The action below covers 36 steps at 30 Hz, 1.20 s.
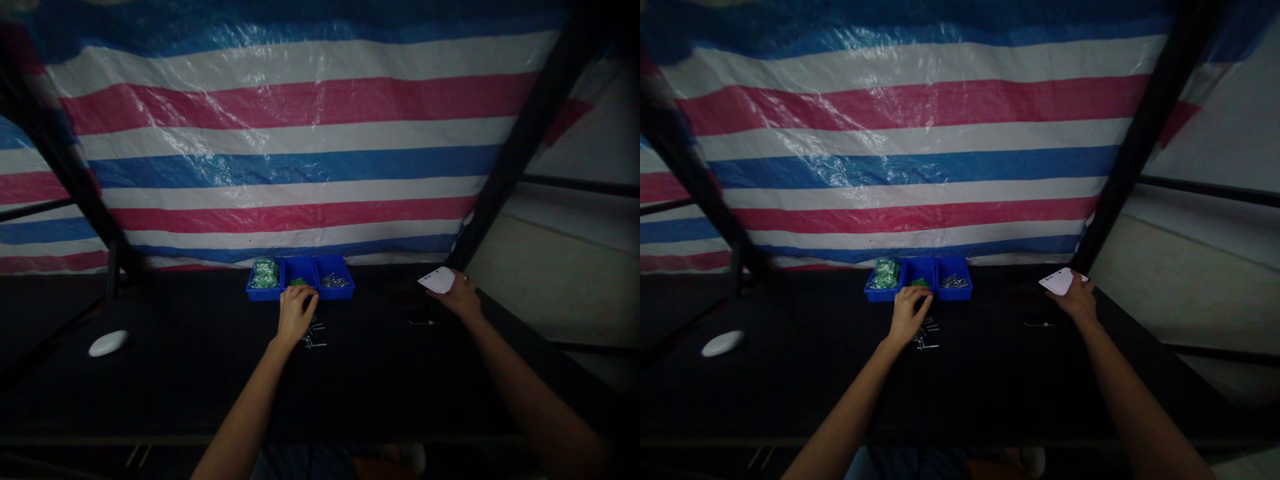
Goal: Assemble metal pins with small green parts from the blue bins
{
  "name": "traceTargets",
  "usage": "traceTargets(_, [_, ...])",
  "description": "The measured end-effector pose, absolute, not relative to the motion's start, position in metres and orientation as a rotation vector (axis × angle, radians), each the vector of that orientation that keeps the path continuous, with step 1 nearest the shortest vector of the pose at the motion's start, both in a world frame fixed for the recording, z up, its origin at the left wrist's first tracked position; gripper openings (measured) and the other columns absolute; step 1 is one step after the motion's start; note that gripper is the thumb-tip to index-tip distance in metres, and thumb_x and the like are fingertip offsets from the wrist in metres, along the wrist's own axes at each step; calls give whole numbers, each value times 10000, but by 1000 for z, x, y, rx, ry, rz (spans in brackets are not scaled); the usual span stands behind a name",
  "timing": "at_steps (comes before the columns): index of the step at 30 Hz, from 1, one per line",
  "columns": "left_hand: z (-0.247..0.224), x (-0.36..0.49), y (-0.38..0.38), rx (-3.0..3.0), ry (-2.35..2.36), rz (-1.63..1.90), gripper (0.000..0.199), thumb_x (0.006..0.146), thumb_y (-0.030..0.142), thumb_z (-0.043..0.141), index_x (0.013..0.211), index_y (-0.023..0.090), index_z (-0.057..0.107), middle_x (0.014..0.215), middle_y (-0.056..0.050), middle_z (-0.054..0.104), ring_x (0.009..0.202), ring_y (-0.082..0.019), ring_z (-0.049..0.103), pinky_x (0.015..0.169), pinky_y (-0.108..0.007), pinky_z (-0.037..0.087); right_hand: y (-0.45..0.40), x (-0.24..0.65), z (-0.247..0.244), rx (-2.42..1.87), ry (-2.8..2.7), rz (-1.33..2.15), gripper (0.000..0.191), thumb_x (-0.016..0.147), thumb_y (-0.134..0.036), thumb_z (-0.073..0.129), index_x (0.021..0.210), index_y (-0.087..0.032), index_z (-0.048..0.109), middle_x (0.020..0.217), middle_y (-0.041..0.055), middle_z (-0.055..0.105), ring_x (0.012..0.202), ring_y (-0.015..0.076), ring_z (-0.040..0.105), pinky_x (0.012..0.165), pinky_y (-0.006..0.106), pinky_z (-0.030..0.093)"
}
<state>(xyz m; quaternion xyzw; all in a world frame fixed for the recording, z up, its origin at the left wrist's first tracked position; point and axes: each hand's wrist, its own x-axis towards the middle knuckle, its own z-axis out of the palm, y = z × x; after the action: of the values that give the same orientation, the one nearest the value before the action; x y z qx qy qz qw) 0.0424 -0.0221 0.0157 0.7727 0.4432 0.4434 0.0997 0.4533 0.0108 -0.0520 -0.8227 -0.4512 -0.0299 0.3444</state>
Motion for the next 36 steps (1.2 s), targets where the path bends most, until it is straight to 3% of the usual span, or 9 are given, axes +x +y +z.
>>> traceTargets(4, [17, 35, -19, 2307, 1254, 1272, 183, 790, 307, 477, 846, 214, 625, 902, -52, 608, 905, -210, 489, 822, -354, 306, 10, 444, -51, -2130, -1139, -60, 799, 574, -454, 625, 1250, -153, 324, 1161, 204, 391, 988, 303, 474, 726, 369, 379])
traceTargets(8, [21, 21, -13, 2235, 1131, 1208, 164, 757, 302, 519, 814, 200, 634, 814, -42, 624, 774, -183, 533, 714, -300, 370, 3, 406, -30, -1908, -1218, -85, 490, 684, -402, 525, 1110, -161, 493, 997, 112, 534, 775, 204, 542, 697, 335, 395])
traceTargets(10, [21, 15, -9, 2158, 1157, 1221, 174, 747, 309, 529, 824, 194, 635, 814, -38, 630, 720, -169, 540, 629, -269, 377, -3, 369, -15, -1710, -1432, 55, 343, 729, -371, 482, 995, -174, 570, 858, 62, 590, 676, 160, 539, 646, 292, 406])
traceTargets(13, [18, 10, -5, 2038, 1199, 1292, 196, 740, 333, 535, 818, 184, 636, 786, -30, 632, 670, -153, 539, 571, -246, 367, -12, 300, 4, -1367, -1967, 414, 258, 733, -350, 503, 903, -205, 632, 802, 32, 623, 620, 133, 537, 578, 248, 406])
traceTargets(15, [14, 10, -2, 1970, 1187, 1317, 215, 735, 346, 538, 820, 174, 634, 756, -27, 629, 645, -144, 536, 568, -239, 370, -15, 258, 10, -1240, -2224, 548, 225, 727, -329, 527, 887, -233, 651, 777, 15, 641, 609, 129, 548, 561, 237, 398])
traceTargets(18, [8, 10, 2, 1897, 1175, 1338, 245, 735, 366, 533, 821, 156, 626, 730, -29, 619, 633, -134, 534, 572, -229, 379, -10, 213, 10, -1236, -2311, 471, 211, 742, -297, 520, 893, -244, 657, 817, 11, 656, 695, 137, 576, 613, 232, 394])
traceTargets(23, [3, 6, 9, 1818, 1205, 1393, 284, 752, 392, 501, 808, 136, 609, 682, -24, 597, 607, -120, 523, 565, -216, 383, 12, 188, 1, -1291, -2455, 558, 187, 679, -286, 598, 845, -236, 668, 760, 1, 662, 672, 130, 586, 575, 205, 376])
traceTargets(27, [0, 5, 11, 1843, 1232, 1370, 288, 755, 401, 491, 799, 140, 606, 676, -22, 593, 592, -116, 517, 548, -213, 376, 16, 188, -7, -1236, -2396, 600, 112, 691, -241, 580, 755, -201, 663, 741, 9, 651, 658, 119, 573, 577, 201, 376])
traceTargets(36, [-5, 14, 8, 1923, 1090, 1101, 278, 716, 396, 546, 753, 140, 647, 720, -47, 648, 641, -142, 566, 578, -226, 404, 13, 195, -4, -1032, -2064, 731, 151, 735, -260, 532, 797, -165, 633, 735, 23, 627, 607, 108, 528, 567, 219, 390])
